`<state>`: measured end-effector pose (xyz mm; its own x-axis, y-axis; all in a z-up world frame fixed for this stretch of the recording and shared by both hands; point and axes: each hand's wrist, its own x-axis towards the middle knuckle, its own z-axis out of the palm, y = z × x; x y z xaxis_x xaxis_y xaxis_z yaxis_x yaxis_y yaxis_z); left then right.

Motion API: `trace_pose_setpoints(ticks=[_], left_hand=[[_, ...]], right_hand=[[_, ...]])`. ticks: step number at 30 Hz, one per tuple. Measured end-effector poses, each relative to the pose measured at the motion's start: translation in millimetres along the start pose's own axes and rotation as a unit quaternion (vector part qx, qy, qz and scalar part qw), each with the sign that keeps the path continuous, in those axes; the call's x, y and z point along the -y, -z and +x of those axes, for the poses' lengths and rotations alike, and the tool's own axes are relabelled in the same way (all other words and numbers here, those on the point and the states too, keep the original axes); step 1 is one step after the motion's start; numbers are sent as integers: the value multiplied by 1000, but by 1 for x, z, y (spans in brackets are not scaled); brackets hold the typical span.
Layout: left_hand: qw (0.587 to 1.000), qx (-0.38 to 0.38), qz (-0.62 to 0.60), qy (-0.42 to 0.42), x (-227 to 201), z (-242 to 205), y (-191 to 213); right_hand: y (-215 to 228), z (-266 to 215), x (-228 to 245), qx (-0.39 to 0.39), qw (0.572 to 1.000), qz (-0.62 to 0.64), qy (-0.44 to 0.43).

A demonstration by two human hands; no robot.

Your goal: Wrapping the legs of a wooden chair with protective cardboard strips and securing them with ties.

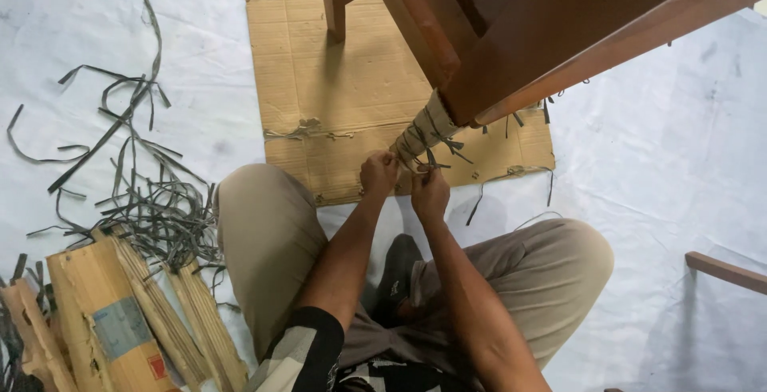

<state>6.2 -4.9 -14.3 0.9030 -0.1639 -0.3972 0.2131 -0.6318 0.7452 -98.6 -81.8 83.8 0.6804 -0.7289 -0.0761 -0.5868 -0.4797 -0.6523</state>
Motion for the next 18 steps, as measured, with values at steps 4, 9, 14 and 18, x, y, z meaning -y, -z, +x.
trace_pose_setpoints(ticks=[4, 9, 14, 18], left_hand=[[999, 2, 35, 3, -6, 2, 4], [1000, -15, 8, 5, -21, -9, 16], [1000, -5, 11, 28, -18, -8, 14], [999, -7, -26, 29, -13, -6, 13]], right_hand=[[-1, 0, 0, 0, 1000, 6, -9], [8, -7, 13, -3, 1000, 20, -1], [1, -10, 0, -8, 999, 36, -18], [3, -16, 2, -31, 997, 55, -31]])
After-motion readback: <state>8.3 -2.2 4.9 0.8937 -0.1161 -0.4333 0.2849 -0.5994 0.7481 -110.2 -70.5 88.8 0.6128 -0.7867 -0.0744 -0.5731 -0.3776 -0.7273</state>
